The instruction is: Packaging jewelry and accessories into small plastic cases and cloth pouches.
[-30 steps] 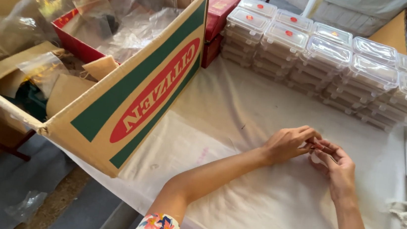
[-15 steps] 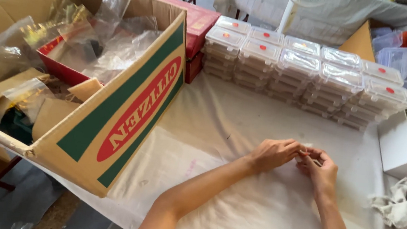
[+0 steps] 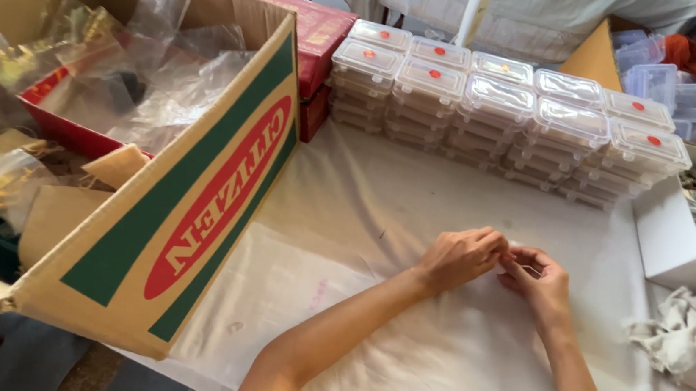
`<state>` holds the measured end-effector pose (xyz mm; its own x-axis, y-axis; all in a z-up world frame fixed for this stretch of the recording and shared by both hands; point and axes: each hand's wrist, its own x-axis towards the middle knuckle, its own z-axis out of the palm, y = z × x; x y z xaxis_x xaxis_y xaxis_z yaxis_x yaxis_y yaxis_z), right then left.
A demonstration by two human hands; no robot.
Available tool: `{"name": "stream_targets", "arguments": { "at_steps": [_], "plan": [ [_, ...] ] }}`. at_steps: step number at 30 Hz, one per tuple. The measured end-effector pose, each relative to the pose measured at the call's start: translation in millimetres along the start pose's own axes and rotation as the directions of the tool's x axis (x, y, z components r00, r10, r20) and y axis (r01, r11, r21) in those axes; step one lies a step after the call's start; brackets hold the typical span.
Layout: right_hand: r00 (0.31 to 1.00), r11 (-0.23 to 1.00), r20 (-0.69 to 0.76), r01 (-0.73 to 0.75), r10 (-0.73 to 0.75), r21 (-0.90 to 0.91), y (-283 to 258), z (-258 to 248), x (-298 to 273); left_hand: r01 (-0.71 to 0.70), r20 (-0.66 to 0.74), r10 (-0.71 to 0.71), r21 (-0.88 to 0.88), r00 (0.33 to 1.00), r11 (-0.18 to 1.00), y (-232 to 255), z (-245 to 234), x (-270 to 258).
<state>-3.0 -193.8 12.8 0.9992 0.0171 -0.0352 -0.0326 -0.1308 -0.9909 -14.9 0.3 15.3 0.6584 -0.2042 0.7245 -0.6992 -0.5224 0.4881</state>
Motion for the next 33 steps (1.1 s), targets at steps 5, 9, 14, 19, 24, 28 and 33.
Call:
{"name": "stream_targets", "arguments": {
  "at_steps": [5, 9, 14, 19, 24, 28, 33],
  "plan": [
    [0.993, 0.996, 0.115, -0.041, 0.032, 0.078, -10.9, 2.0, -3.6, 0.028, -0.035, -0.028, 0.006, 0.999, 1.0, 0.3, -2.8, 2.9],
    [0.997, 0.999, 0.071, -0.046, 0.044, 0.025, -18.8, 8.2, -10.2, 0.039, -0.002, -0.039, -0.014, 0.999, 0.999, 1.6, -5.4, 3.9],
    [0.999, 1.0, 0.031, -0.018, 0.019, -0.021, -13.5, 7.6, -7.3, 0.007, 0.018, -0.007, 0.015, 1.0, 1.0, -3.4, -0.1, 1.7],
    [0.999, 0.999, 0.033, 0.035, -0.036, 0.02, -20.0, 9.8, -12.6, -0.094, 0.046, 0.092, 0.063, 0.995, 0.994, -2.5, 2.9, -0.1],
    [0.998, 0.997, -0.008, 0.068, -0.067, 0.031, -5.4, 7.3, -11.2, -0.218, 0.079, 0.211, 0.086, 0.974, 0.972, -9.6, 14.5, -7.0],
    [0.996, 0.998, -0.058, 0.065, -0.065, 0.003, -12.6, 9.9, -13.5, -0.184, 0.121, 0.177, 0.05, 0.977, 0.982, 3.2, 0.4, 1.8],
    [0.992, 0.989, -0.023, 0.129, -0.127, 0.071, 11.5, -2.4, 3.0, -0.1, 0.098, 0.095, 0.044, 0.991, 0.994, -2.8, 4.9, 0.5]
  ]
}}
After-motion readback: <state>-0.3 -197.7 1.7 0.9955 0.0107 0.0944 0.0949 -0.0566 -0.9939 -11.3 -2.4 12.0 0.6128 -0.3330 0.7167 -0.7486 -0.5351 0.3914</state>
